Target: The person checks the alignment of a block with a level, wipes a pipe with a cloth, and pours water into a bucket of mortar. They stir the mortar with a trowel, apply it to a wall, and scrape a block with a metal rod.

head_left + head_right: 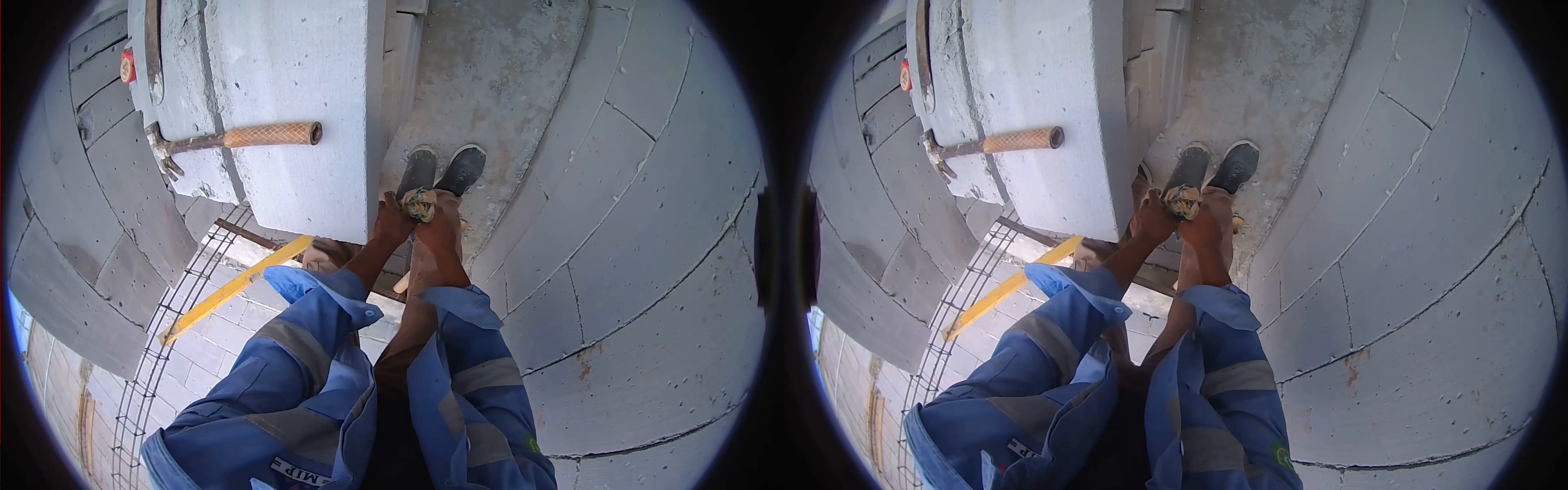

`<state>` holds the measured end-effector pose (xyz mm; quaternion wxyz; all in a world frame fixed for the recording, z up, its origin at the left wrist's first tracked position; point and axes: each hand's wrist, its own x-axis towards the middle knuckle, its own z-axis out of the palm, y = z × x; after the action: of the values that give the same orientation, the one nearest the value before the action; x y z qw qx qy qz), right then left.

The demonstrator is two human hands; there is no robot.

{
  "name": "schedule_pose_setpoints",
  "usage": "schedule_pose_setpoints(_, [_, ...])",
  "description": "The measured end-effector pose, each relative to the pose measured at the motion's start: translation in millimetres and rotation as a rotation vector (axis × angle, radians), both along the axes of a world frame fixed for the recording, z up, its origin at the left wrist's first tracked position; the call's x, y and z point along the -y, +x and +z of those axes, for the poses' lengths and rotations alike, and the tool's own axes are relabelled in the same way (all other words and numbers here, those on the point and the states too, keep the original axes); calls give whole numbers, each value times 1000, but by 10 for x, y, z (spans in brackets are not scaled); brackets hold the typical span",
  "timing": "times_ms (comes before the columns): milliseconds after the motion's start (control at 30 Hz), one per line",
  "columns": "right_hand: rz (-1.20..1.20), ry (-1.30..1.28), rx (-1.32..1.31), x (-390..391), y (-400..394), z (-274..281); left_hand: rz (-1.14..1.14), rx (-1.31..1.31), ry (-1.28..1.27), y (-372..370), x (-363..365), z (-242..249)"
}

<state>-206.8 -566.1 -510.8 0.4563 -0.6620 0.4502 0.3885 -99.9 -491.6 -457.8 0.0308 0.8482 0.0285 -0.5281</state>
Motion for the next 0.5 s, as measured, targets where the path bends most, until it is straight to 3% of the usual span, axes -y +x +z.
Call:
schedule_pose_setpoints(133, [-246, 266, 65, 295, 43, 268, 173, 12, -166, -170, -388, -112])
schedule_pose_setpoints(200, [-788, 519, -207, 463, 154, 328, 369, 101, -459, -233, -519, -242])
schedule_pose_setpoints(233, [-873, 634, -186, 524, 157, 279, 370, 103, -466, -236, -509, -250])
schedule_pose_setpoints(333, [-1003, 748, -386, 637, 353, 102, 438, -24, -315, -94, -408, -129])
schedule_pose_setpoints(433, [-855, 723, -497, 444, 419, -32, 375, -23, -382, -117, -379, -138])
schedule_pose_setpoints(500, [-902, 702, -458, 450, 559, 206, 266, -11, -261, -94, -302, -119])
